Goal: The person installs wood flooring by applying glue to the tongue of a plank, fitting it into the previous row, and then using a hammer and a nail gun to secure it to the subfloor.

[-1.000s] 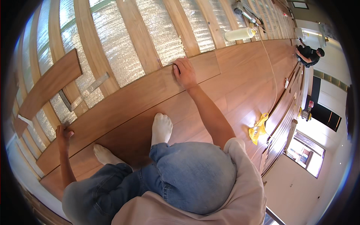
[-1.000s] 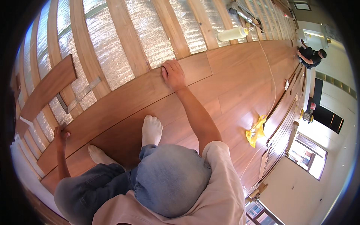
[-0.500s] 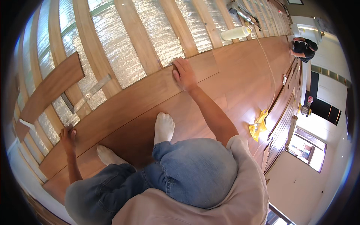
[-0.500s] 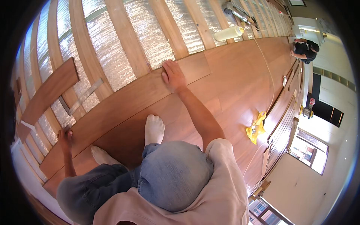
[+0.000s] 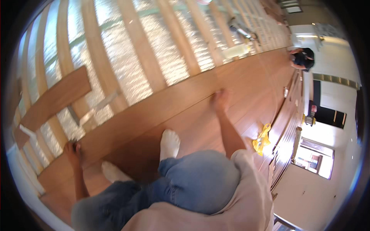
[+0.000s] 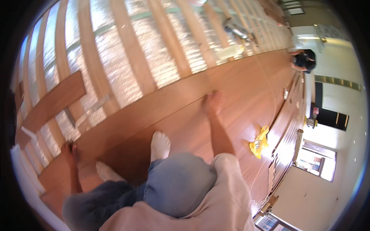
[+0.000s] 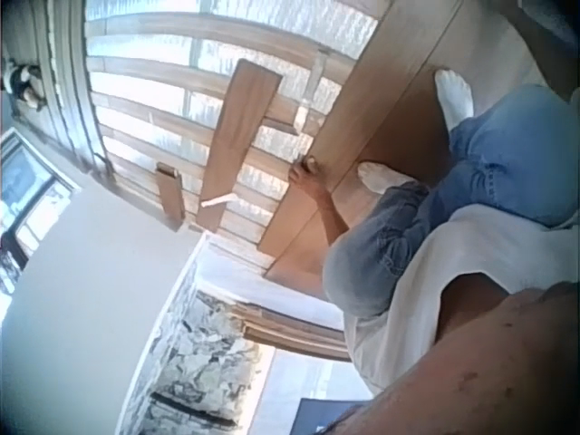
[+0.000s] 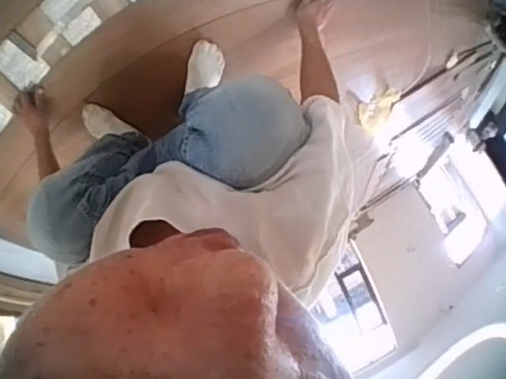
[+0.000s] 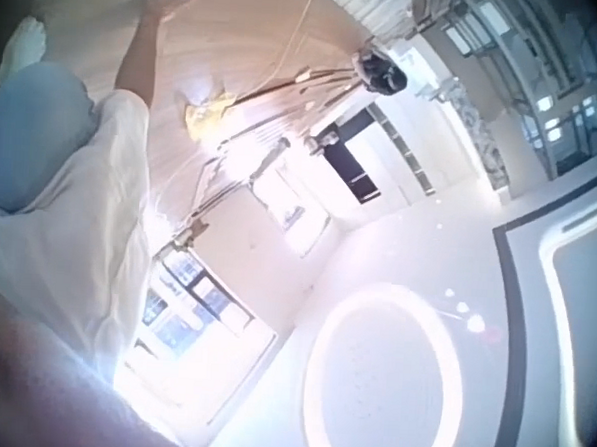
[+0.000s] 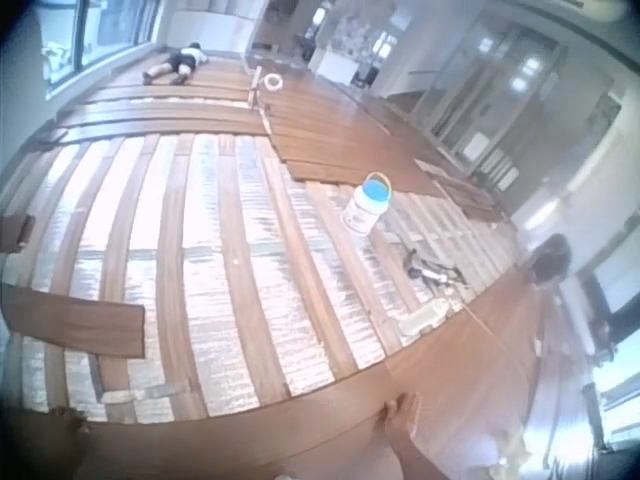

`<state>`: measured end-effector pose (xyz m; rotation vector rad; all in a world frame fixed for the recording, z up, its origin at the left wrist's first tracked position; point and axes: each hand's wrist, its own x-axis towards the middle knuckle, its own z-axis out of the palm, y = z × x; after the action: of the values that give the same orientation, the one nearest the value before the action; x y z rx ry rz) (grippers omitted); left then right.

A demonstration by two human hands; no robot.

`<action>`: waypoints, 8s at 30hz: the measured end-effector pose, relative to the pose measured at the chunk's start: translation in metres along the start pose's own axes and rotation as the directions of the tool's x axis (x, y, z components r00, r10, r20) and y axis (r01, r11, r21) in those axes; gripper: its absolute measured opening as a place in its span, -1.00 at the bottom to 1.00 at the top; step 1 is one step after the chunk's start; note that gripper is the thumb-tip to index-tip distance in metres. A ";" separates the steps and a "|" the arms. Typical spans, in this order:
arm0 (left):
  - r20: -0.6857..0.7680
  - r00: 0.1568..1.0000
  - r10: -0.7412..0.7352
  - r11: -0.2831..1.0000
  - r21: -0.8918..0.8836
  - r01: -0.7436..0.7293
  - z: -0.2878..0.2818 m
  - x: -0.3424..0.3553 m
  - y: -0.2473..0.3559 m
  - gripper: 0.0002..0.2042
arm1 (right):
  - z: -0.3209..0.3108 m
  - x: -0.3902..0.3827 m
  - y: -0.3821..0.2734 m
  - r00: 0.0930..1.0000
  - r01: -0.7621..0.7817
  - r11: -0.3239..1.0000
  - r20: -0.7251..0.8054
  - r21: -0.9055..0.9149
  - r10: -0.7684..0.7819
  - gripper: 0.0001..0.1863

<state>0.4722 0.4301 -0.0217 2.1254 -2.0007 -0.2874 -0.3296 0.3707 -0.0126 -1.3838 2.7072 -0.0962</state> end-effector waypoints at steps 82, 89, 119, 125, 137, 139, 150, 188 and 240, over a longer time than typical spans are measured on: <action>0.537 0.375 -0.756 0.608 0.364 0.706 -0.088 -0.061 0.176 -0.74 | -0.003 0.668 0.173 0.957 -0.280 0.937 -0.010 0.206 0.288 -0.12; 0.565 0.335 -0.754 0.580 0.335 0.743 -0.087 -0.100 0.185 -0.72 | -0.085 0.672 0.218 0.989 -0.132 0.976 -0.041 0.174 0.141 -0.28; 0.357 0.679 -0.641 0.766 0.240 0.597 0.007 -0.155 0.055 -0.67 | -0.297 0.243 -0.023 0.857 -0.123 0.307 0.257 0.944 -0.446 -0.58; -0.160 0.813 -0.559 0.802 0.143 0.580 0.010 -0.179 0.062 -0.63 | -0.215 0.184 -0.154 0.739 0.120 0.600 0.332 0.791 -0.586 -0.88; -0.329 0.872 -0.363 0.916 0.045 0.398 -0.011 -0.192 -0.037 -0.45 | -0.135 -0.062 -0.473 0.106 0.768 0.458 0.617 0.447 -0.780 -0.75; -0.388 0.871 -0.300 0.941 0.028 0.336 -0.011 -0.187 -0.058 -0.44 | -0.114 -0.105 -0.506 -0.030 0.844 0.314 0.623 0.435 -0.782 -0.69; -0.279 0.885 -0.372 0.918 0.030 0.396 -0.020 -0.184 -0.065 -0.44 | 0.038 -0.247 -0.604 -0.194 0.935 0.035 0.592 0.353 -0.782 -0.58; -0.216 0.875 -0.433 0.897 -0.014 0.441 -0.027 -0.189 -0.059 -0.46 | 0.036 -0.292 -0.634 -0.141 0.951 0.095 0.686 0.295 -0.713 -0.76; -0.276 0.912 -0.302 0.908 0.209 0.364 0.013 -0.171 -0.022 -0.46 | -0.061 0.140 -0.258 0.437 0.897 0.335 0.683 -0.287 -0.586 -0.74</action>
<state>0.4790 0.6022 -0.0410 2.5243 -1.6044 0.1846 -0.2110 0.1070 0.0661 -2.3861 1.4237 1.0467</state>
